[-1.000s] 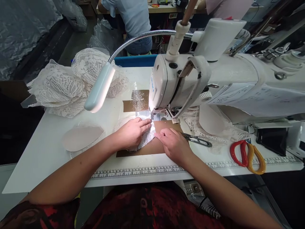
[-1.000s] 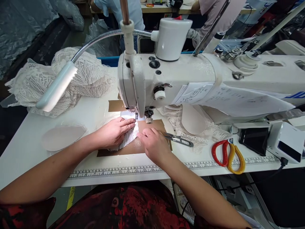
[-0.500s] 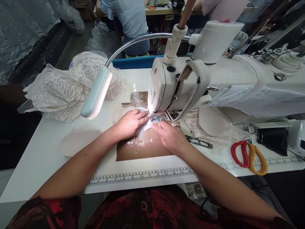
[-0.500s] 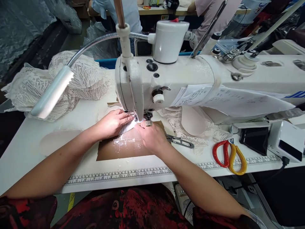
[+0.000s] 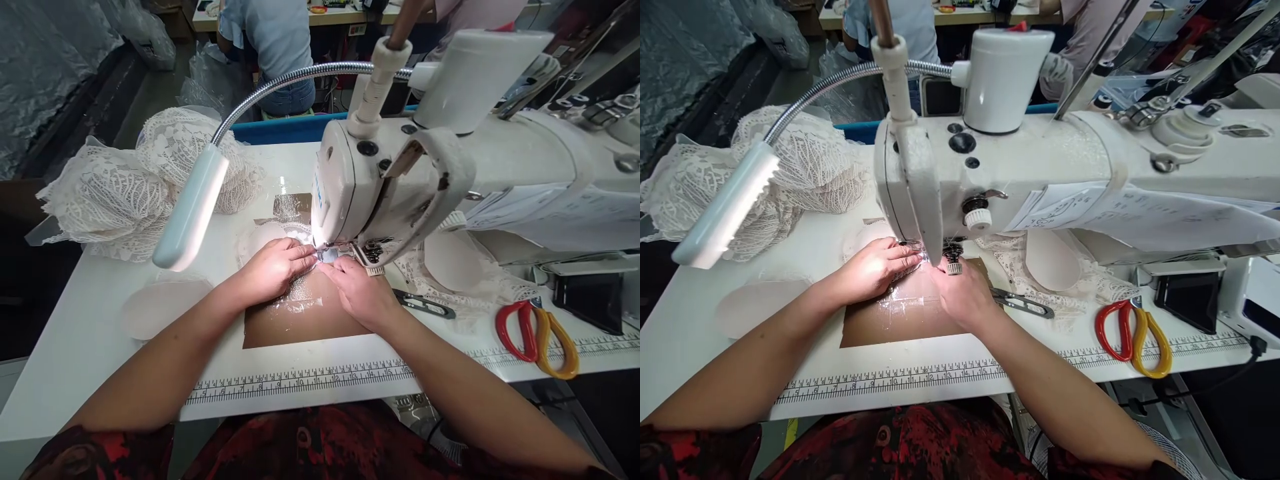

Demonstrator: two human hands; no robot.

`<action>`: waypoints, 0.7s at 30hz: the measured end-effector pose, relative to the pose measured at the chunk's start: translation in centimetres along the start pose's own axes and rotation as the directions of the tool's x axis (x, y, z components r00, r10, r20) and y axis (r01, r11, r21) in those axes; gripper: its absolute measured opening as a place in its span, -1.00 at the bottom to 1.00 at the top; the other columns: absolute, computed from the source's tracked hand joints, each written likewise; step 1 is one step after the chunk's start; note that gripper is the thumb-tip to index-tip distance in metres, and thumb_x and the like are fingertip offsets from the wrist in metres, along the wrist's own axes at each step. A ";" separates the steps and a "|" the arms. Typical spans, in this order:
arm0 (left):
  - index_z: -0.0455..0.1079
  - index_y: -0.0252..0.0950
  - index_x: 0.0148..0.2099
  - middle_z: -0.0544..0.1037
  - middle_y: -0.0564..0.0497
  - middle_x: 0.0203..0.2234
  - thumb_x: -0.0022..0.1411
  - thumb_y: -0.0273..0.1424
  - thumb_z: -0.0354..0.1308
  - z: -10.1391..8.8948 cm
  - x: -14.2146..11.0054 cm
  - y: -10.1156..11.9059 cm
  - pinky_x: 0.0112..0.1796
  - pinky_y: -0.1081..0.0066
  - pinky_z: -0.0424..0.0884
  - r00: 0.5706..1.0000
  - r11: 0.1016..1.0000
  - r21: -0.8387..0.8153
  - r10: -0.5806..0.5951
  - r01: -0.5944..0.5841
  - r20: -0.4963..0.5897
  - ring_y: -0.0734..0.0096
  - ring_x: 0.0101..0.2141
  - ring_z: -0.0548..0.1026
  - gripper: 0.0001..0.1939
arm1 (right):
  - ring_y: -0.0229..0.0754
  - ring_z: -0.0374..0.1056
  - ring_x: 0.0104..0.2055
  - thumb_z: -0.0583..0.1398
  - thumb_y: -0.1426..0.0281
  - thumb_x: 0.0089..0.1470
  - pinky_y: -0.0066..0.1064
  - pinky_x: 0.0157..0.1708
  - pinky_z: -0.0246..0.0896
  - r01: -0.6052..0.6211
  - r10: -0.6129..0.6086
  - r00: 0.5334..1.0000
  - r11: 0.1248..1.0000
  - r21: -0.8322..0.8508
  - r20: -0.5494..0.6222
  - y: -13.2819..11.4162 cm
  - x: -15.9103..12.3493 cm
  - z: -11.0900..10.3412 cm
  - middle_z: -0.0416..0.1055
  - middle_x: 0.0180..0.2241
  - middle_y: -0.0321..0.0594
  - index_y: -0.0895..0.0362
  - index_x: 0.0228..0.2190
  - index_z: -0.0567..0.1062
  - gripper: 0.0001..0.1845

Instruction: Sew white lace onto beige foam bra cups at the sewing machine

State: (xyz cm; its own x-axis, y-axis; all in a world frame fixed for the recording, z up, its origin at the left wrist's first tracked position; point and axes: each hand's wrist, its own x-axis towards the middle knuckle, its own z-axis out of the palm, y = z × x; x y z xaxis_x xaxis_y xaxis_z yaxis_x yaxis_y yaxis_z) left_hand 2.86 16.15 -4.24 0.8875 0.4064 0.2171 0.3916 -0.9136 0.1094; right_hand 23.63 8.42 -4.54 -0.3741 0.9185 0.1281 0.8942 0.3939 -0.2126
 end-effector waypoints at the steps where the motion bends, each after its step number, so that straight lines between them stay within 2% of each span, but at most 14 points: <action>1: 0.38 -0.35 0.09 0.45 -0.08 0.06 0.19 -0.58 0.01 0.0 0.1 -0.1 -0.23 0.25 0.38 1.000 1.000 0.000 -0.011 0.011 -0.002 0.25 -0.22 0.39 -0.58 | -0.19 0.20 -0.32 0.01 0.59 0.07 -0.41 -0.39 0.05 0.000 0.000 1.000 1.000 0.013 -0.004 0.1 0.0 0.1 0.39 -0.33 -0.17 0.06 0.03 0.44 -0.49; 10: 0.32 -0.31 0.15 0.45 -0.12 0.04 0.25 -0.54 -0.02 0.3 0.1 -0.3 -0.23 0.24 0.33 0.996 0.997 -0.009 -0.082 0.082 0.026 0.23 -0.19 0.38 -0.58 | -0.18 0.25 -0.26 0.05 0.53 0.10 -0.43 -0.40 0.06 -0.033 0.036 0.998 0.998 0.057 -0.051 0.6 -0.4 0.8 0.42 -0.26 -0.21 -0.04 -0.01 0.46 -0.54; 13: 0.32 -0.31 0.14 0.44 -0.14 0.03 0.25 -0.52 -0.02 0.0 0.1 -0.2 -0.14 0.20 0.31 0.996 0.996 0.038 -0.087 0.086 0.030 0.17 -0.10 0.36 -0.58 | -0.18 0.27 -0.25 0.04 0.52 0.11 -0.42 -0.36 0.10 -0.030 0.035 0.997 0.997 0.071 -0.066 0.6 -0.3 0.8 0.43 -0.25 -0.22 -0.02 -0.02 0.47 -0.56; 16: 0.33 -0.35 0.12 0.45 -0.18 0.00 0.27 -0.46 -0.03 -0.7 -0.2 0.3 -0.07 0.15 0.29 0.989 0.986 0.094 -0.143 0.139 0.040 0.09 -0.02 0.32 -0.61 | -0.19 0.30 -0.26 0.03 0.53 0.12 -0.41 -0.33 0.13 -0.025 0.034 0.995 0.995 0.098 -0.093 0.5 -0.2 0.5 0.46 -0.24 -0.21 0.02 -0.04 0.49 -0.57; 18: 0.35 -0.35 0.10 0.45 -0.19 -0.03 0.29 -0.41 -0.04 -1.4 -0.5 0.8 -0.12 0.16 0.33 0.979 0.975 0.113 -0.198 0.191 0.056 0.08 -0.06 0.36 -0.63 | -0.19 0.31 -0.29 0.02 0.53 0.12 -0.40 -0.34 0.15 -0.026 0.038 0.994 0.993 0.114 -0.104 0.4 -0.2 0.2 0.48 -0.25 -0.21 0.05 -0.06 0.50 -0.58; 21: 0.42 -0.31 0.00 0.48 -0.15 -0.11 0.32 -0.33 -0.07 -2.4 -1.0 1.6 -0.21 0.26 0.37 0.971 0.973 0.067 -0.227 0.222 0.077 0.19 -0.17 0.43 -0.67 | -0.20 0.33 -0.32 0.01 0.52 0.12 -0.40 -0.36 0.15 -0.024 0.039 0.993 0.991 0.128 -0.110 0.3 -0.2 -0.1 0.49 -0.25 -0.21 0.06 -0.06 0.50 -0.59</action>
State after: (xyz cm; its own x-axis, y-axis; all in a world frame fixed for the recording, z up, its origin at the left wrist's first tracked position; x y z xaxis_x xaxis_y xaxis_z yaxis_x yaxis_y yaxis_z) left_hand 1.98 14.35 -1.93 0.7915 0.6009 0.1113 0.5942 -0.7993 0.0897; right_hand 24.04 8.36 -4.56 -0.3100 0.9235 0.2259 0.8642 0.3727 -0.3380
